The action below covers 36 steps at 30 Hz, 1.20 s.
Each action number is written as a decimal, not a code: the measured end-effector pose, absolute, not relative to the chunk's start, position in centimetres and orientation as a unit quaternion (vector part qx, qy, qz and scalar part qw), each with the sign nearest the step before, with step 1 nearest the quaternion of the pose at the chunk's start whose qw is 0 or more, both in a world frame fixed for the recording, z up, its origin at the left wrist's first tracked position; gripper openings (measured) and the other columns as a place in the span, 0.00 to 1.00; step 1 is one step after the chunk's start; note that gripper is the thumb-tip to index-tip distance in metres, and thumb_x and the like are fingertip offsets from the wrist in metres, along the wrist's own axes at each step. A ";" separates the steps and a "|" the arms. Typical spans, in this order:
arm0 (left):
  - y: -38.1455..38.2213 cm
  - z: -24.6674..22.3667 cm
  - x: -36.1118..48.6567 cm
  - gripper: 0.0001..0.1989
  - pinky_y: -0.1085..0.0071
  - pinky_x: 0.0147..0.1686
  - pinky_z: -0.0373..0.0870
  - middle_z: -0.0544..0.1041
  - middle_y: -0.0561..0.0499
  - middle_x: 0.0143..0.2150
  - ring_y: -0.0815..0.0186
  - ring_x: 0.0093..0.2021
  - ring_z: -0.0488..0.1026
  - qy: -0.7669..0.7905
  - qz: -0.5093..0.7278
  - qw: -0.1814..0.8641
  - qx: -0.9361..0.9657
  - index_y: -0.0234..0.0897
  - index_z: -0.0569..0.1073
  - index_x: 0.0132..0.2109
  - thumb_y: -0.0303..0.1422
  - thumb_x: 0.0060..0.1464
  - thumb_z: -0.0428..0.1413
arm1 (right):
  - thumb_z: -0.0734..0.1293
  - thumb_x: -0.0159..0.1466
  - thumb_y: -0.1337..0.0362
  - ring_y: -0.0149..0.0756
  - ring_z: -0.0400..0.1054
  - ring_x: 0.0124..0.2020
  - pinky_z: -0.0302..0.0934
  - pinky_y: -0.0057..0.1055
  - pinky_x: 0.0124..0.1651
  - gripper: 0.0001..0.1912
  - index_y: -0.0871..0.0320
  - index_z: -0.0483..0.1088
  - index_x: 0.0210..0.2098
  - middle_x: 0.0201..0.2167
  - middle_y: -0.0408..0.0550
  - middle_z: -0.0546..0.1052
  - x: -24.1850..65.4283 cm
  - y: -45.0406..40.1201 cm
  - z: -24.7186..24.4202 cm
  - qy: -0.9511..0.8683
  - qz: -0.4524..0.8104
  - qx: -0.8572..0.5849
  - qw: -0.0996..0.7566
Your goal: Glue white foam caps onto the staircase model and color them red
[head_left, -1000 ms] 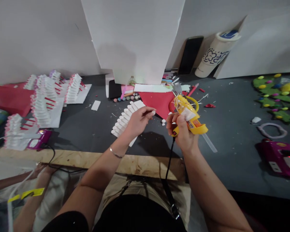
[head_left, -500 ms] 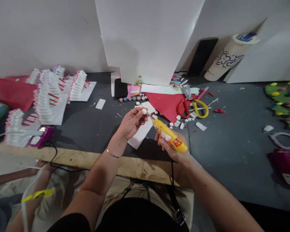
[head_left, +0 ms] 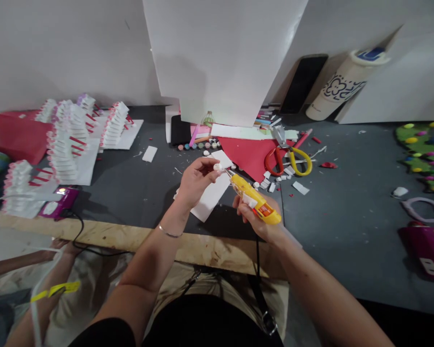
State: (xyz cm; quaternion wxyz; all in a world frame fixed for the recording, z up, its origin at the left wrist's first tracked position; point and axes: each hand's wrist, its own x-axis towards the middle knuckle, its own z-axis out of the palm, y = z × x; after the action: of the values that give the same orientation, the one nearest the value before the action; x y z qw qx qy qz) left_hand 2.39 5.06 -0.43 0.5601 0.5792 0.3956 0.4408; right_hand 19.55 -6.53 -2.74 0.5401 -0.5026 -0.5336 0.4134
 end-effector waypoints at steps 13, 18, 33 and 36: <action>4.8 -0.4 2.6 0.13 0.71 0.35 0.75 0.83 0.45 0.45 0.67 0.39 0.79 0.315 0.466 0.582 0.587 0.39 0.80 0.47 0.37 0.55 0.66 | 0.70 0.64 0.44 0.32 0.67 0.24 0.60 0.27 0.24 0.19 0.54 0.73 0.31 0.27 0.43 0.75 19.5 -6.4 -3.0 -0.530 0.414 -0.528 0.518; 4.8 -0.2 2.6 0.14 0.73 0.32 0.73 0.83 0.47 0.41 0.68 0.36 0.79 0.313 0.482 0.596 0.561 0.39 0.78 0.44 0.33 0.51 0.68 | 0.70 0.63 0.45 0.32 0.68 0.25 0.60 0.27 0.24 0.18 0.54 0.74 0.32 0.28 0.44 0.76 19.4 -6.4 -2.9 -0.531 0.418 -0.529 0.513; 4.9 -0.4 2.6 0.17 0.73 0.30 0.72 0.81 0.49 0.32 0.69 0.31 0.76 0.290 0.479 0.613 0.557 0.41 0.85 0.43 0.44 0.49 0.72 | 0.69 0.59 0.47 0.33 0.66 0.20 0.58 0.28 0.22 0.18 0.53 0.68 0.24 0.19 0.42 0.72 19.2 -6.1 -1.2 -0.556 0.373 -0.585 0.457; 4.9 -0.2 2.5 0.18 0.73 0.30 0.73 0.82 0.49 0.33 0.68 0.32 0.77 0.294 0.481 0.616 0.551 0.42 0.85 0.43 0.45 0.48 0.72 | 0.69 0.59 0.47 0.33 0.66 0.20 0.58 0.28 0.23 0.18 0.53 0.67 0.22 0.18 0.42 0.72 19.2 -6.1 -0.8 -0.563 0.373 -0.586 0.447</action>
State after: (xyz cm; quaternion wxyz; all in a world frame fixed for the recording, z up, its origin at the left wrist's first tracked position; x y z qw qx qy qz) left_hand 2.51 4.91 -0.20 0.6156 0.5507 0.2938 0.4811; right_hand 19.23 -6.07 -0.75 0.4469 -0.5864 -0.5632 0.3730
